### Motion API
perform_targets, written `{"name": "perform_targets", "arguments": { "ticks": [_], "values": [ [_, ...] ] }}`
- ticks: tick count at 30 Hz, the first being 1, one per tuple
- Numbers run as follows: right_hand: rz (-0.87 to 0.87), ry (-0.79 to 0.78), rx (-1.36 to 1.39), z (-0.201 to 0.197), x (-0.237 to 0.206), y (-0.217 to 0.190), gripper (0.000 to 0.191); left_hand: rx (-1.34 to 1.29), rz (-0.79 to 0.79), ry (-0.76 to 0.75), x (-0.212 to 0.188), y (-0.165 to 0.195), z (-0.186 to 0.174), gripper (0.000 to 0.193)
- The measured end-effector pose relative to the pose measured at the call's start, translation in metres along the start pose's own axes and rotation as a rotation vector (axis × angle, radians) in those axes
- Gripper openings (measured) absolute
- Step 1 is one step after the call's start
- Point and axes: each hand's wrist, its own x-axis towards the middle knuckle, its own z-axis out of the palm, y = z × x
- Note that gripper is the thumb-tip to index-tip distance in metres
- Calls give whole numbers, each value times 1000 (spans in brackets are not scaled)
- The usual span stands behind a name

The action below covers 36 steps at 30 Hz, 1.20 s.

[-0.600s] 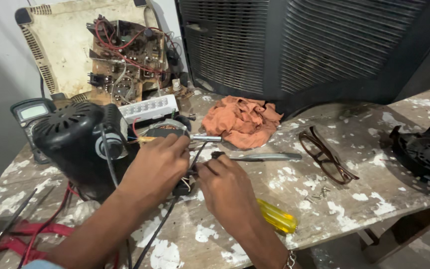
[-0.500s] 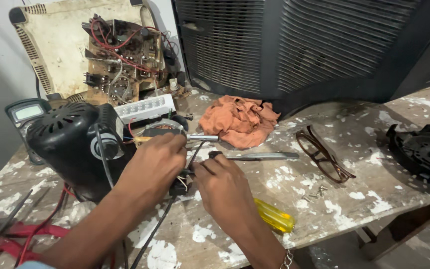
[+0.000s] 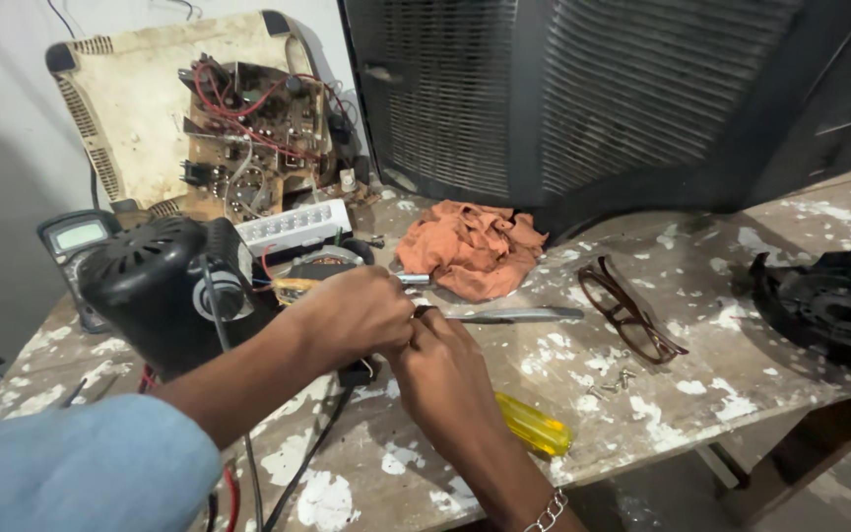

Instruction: The person uses a yellow-handled screwdriver to repeatedly tighten and loosen screws on a white plastic component attached to a black cylindrical device. The person holds the device with the left hand while turning the screwdriver with the right hand. The person then picks up a black plastic fan housing and places it on the device.

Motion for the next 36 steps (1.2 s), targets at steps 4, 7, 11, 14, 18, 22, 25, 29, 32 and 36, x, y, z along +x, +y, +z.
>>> {"name": "perform_targets", "arguments": {
  "ticks": [4,7,11,14,18,22,25,29,32,36],
  "values": [
    [-107,86,-73,-2,2,-1,29,-125,-290,225,-20,-6,7,5],
    [-94,84,-62,-4,0,-2,44,-187,-405,370,-32,10,13,6],
    [-38,19,-72,-4,1,-5,39,-220,-509,396,-32,21,17,8],
    [-50,27,-51,-4,0,-3,43,-319,-599,441,-32,24,23,10],
    [-60,42,-47,-2,0,-1,42,-382,-549,484,-31,17,31,9],
    [-52,55,-23,0,0,0,32,-369,-468,367,-26,11,36,12],
    [-52,57,-21,0,-1,2,33,-404,-425,442,-25,8,35,8],
    [-38,50,-56,4,-2,2,31,-370,-421,198,-15,5,29,7],
    [-47,21,-121,3,1,-1,28,-353,-428,117,-10,2,22,6],
    [-81,53,-147,-23,-2,-8,34,-431,-485,309,-21,-7,7,14]
  ]
}}
